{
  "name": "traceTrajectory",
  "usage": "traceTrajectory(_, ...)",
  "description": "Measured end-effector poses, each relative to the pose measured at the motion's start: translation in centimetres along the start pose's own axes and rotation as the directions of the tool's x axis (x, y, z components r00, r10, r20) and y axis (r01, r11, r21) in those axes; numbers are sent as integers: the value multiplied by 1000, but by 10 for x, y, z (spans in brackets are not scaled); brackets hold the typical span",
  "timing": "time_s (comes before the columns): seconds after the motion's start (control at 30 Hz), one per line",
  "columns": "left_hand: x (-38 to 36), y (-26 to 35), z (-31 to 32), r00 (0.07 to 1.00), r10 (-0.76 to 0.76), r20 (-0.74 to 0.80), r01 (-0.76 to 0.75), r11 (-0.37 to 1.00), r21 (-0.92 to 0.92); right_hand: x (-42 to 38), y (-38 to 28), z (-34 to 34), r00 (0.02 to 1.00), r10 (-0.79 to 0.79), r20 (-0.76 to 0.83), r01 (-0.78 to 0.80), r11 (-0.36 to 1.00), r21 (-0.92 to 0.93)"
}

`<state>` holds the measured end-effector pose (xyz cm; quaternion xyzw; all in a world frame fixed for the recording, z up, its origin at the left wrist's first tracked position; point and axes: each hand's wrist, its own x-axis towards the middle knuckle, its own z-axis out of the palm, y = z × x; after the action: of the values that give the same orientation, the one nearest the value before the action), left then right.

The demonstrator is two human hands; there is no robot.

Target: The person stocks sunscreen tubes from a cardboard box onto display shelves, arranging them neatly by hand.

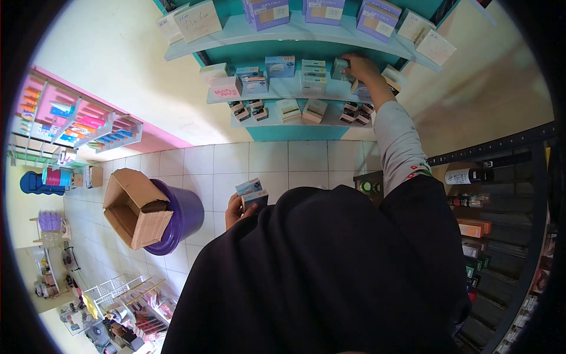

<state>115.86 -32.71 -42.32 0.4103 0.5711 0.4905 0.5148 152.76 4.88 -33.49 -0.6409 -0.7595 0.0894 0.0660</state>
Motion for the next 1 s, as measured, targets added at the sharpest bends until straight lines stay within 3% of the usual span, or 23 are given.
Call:
traceTrajectory(0.1, 0, 1, 1, 1000, -10, 3, 10, 1000, 29, -5, -2, 1, 996, -40, -82, 41, 999, 7)
traceTrajectory(0.2, 0, -1, 0, 1000, 11, 0, -11, 999, 42, -22, -6, -10, 919, -75, -388, 40, 995, -97)
traceTrajectory(0.3, 0, 1, 0, 1000, 20, -7, -20, 999, 27, -49, -2, -36, 930, -17, -367, 36, 998, 47)
traceTrajectory(0.5, 5, -8, -1, 1000, 17, 17, -17, 1000, 16, -95, 12, -20, 890, -33, -455, 25, 999, -24)
traceTrajectory(0.6, 8, -9, 1, 999, 8, 35, -7, 1000, -19, -106, 1, -15, 829, -76, -554, 74, 997, -25)
traceTrajectory(0.7, 12, -6, 3, 998, 15, 62, -15, 1000, 4, -111, -29, -2, 827, -121, -549, 237, 960, 146)
traceTrajectory(0.8, 13, -4, 5, 998, 13, 67, -17, 998, 54, -100, -49, 26, 775, -249, -580, 363, 928, 86)
traceTrajectory(1.0, 7, 3, 4, 998, 40, 50, -43, 998, 48, -83, -76, 34, 773, -218, -596, 337, 937, 94)
